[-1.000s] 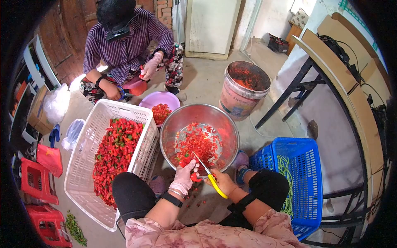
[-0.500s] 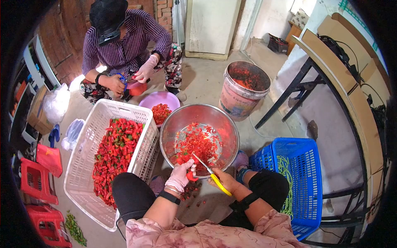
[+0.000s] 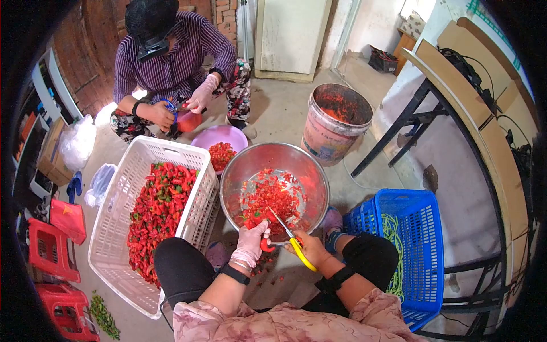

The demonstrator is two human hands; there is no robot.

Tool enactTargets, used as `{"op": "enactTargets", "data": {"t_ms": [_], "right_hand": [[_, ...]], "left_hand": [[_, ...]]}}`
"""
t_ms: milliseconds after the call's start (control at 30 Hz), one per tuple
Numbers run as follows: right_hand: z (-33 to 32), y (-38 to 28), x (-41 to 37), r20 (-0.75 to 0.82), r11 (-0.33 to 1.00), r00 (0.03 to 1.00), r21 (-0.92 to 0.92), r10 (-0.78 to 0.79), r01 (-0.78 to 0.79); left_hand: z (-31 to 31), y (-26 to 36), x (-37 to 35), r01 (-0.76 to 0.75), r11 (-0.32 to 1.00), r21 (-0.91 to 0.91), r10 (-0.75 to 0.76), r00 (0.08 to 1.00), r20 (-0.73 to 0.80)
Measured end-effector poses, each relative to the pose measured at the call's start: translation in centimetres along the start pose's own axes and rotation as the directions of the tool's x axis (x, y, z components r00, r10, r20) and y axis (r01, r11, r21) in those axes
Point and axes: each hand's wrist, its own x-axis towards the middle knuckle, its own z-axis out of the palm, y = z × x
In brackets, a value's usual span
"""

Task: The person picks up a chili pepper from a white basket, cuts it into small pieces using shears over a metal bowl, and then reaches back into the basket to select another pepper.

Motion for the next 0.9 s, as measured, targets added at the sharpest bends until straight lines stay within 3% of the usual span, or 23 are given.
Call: {"op": "enactTargets", "data": {"t_ms": [100, 333, 500, 633, 800, 900], "right_hand": [[0.2, -0.3, -0.1, -0.008, 0.999, 1.0, -0.036, 0.014, -0.014], [0.1, 0.3, 0.2, 0.053, 0.996, 0.997, 0.057, 0.06, -0.063], [0.6, 0.3, 0.3, 0.017, 0.997, 0.998, -0.037, -0.069, 0.069], [1.3, 1.1, 0.4, -0.047, 0.987, 0.994, -0.126, -0.102, 0.095], [0.9, -0.1, -0.7, 0.012, 0.991, 0.998, -0.124, 0.055, -0.053], [0.7, -0.6, -0.7, -0.022, 0.985, 0.999, -0.168, 0.041, -0.044]], "left_hand": [[0.1, -0.2, 0.4, 0.051, 0.997, -0.058, -0.056, 0.995, -0.08], [0.2, 0.2, 0.8, 0.106, 0.972, -0.211, -0.126, 0.989, -0.081], [0.3, -0.1, 0.9, 0.126, 0.93, -0.345, -0.141, 0.99, -0.018], [0.5, -0.6, 0.6, 0.156, 0.927, -0.341, -0.165, 0.986, 0.001], [0.0, -1.5, 0.4, 0.203, 0.907, -0.369, -0.2, 0.979, 0.048], [0.2, -1.2, 0.1, 0.175, 0.924, -0.341, -0.183, 0.983, 0.01]]}}
